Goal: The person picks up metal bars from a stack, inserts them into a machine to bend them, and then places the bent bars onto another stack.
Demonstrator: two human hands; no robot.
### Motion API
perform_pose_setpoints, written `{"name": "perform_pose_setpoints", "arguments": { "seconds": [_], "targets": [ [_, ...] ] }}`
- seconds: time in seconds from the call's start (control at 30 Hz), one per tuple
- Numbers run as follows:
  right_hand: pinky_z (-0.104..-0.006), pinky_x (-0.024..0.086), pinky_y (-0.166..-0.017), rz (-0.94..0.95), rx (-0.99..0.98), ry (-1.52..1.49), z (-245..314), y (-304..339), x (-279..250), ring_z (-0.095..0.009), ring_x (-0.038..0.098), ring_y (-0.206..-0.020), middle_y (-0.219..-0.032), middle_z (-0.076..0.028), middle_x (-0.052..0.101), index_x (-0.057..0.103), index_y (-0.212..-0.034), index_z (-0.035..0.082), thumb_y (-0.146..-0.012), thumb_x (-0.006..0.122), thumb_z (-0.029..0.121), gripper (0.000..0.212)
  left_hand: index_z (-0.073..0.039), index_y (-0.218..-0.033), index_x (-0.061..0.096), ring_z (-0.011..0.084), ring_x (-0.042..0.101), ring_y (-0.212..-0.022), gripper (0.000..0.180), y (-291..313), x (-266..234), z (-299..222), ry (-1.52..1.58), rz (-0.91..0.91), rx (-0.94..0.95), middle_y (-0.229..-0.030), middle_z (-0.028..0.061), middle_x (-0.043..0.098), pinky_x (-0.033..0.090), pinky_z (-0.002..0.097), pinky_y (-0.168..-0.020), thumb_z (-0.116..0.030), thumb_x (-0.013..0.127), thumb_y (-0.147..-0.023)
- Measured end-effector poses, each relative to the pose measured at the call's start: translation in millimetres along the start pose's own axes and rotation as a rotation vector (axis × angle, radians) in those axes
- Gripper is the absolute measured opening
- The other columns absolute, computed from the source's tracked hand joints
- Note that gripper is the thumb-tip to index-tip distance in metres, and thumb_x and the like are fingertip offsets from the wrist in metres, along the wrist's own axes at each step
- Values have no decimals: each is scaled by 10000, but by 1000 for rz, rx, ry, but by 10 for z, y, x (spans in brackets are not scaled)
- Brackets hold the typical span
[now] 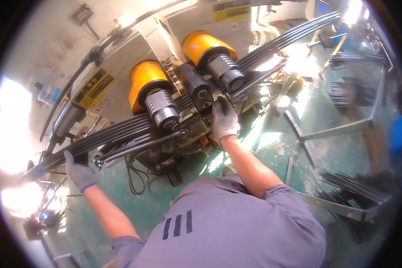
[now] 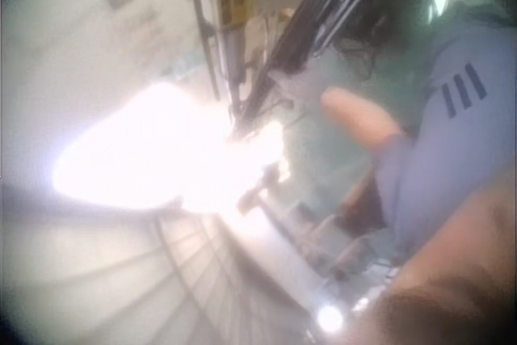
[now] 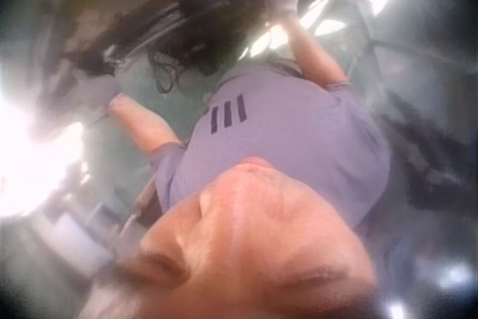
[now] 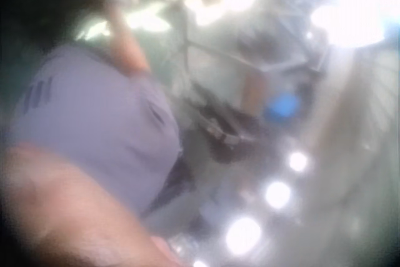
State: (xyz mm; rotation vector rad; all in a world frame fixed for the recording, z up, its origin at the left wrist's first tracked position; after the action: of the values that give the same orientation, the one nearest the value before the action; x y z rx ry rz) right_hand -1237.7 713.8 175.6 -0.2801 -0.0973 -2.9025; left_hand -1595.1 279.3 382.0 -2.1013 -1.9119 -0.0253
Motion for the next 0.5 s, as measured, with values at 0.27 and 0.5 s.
{"name": "perform_pose_setpoints", "arguments": {
  "seconds": [0.27,0.5],
  "targets": [
    [-360,550,-791,-33,260,-298,248,-191,254,-212,678,-1006,-1178,-82,711,626,-1390,36,-1025,653,339,476,84,-1364,614,258,670,-1155,399,165,1020,-1167,-350,-55,234,-1236,177,683,558,361,-993,-189,594,-1075],
    [-361,583,-877,95,303,-562,22,-666,516,-220,723,-1019,-1187,-92,739,678,-1309,20,-973,725,121,353,43,-1335,589,264,710,-1103,386,231,1897,-1555,-323,239,275,-1195,167,686,684,354,-806,-200,638,-1039]
  ]
}}
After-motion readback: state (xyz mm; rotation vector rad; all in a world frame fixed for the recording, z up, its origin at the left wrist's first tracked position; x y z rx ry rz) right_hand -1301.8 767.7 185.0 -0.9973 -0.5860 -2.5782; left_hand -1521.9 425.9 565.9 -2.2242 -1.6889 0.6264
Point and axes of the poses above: each hand's wrist, its own y-axis away from the middle knuckle, its own x-axis out of the palm, z = x × y, the point moved 10 cm from there along -y, towards the middle knuckle
